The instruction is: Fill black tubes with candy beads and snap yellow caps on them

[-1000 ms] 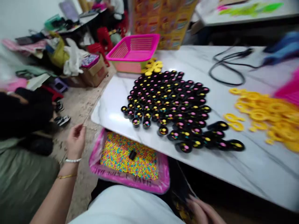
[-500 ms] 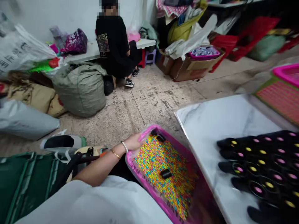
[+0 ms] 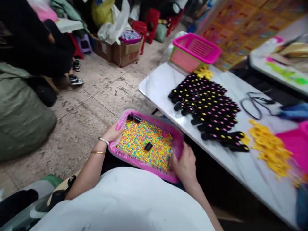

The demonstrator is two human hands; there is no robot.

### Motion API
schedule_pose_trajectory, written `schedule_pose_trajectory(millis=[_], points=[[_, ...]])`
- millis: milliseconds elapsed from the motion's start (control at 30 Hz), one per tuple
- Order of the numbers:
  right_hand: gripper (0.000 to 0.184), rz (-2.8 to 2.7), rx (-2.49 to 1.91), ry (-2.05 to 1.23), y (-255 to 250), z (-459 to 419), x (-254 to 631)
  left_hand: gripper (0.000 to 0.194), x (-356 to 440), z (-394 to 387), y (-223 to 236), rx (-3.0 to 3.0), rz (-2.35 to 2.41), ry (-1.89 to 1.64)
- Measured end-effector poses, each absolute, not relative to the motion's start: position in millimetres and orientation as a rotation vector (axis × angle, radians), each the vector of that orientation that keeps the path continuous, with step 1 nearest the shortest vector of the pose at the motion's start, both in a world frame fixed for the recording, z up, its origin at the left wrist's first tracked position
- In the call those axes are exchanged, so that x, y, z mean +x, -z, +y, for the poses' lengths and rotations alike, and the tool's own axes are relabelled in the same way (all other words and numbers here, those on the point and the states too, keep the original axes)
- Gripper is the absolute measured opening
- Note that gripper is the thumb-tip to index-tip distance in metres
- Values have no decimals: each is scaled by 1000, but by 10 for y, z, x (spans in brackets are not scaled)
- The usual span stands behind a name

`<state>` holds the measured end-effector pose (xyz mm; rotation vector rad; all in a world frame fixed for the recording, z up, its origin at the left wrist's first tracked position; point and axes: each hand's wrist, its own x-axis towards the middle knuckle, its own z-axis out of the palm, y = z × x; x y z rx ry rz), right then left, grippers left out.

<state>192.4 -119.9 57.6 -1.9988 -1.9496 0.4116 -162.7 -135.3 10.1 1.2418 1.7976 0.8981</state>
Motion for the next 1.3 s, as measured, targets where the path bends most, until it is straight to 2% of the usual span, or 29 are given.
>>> schedule_pose_trajectory(millis=[67,133,233,333,400,533,667,767,867,933,1033,1167,1233,1300], points=[[50,-2140,-1899,-199,-739,-1086,1767,66,-1448,-1302,-218,1311,1922,-883],[44,-2345,-1940,-300,-789,-971,1593,67,-1236,-1222,-415,1530,2067,-850],[43,-2673,-1974,-542,-672,-861,1312,48,-934,-982,-679,2030,2111,-566],[30,-2825,-1778,-600,-526,-844,1103,29,-765,-629,-697,2239,1970,-225],[25,-2836,-1663,-618,-502,-829,1074,27,-748,-438,-599,2270,1917,-111],[27,-2848,-1577,-510,-536,-668,1241,28,-761,-306,-439,2326,1822,2],[26,-2887,-1601,-475,-450,-464,1333,23,-626,-346,-393,2334,1699,31],[27,-2925,-1476,-565,-364,-423,1262,21,-500,-399,-379,2264,1588,44],[20,-2918,-1345,-694,-345,-441,1267,19,-498,-483,-389,2153,1521,11],[20,-2767,-1245,-883,-349,-457,1367,21,-559,-572,-429,2078,1490,-61],[27,-2248,-1087,-1250,-340,-502,1569,27,-648,-720,-503,1976,1443,-186],[28,-1705,-1020,-1617,-289,-589,1703,23,-643,-835,-496,1724,1333,-437],[32,-1653,-1036,-1658,-258,-603,1711,23,-604,-847,-452,1665,1327,-467],[28,-1798,-1081,-1489,-233,-589,1715,30,-574,-847,-411,1686,1366,-429]])
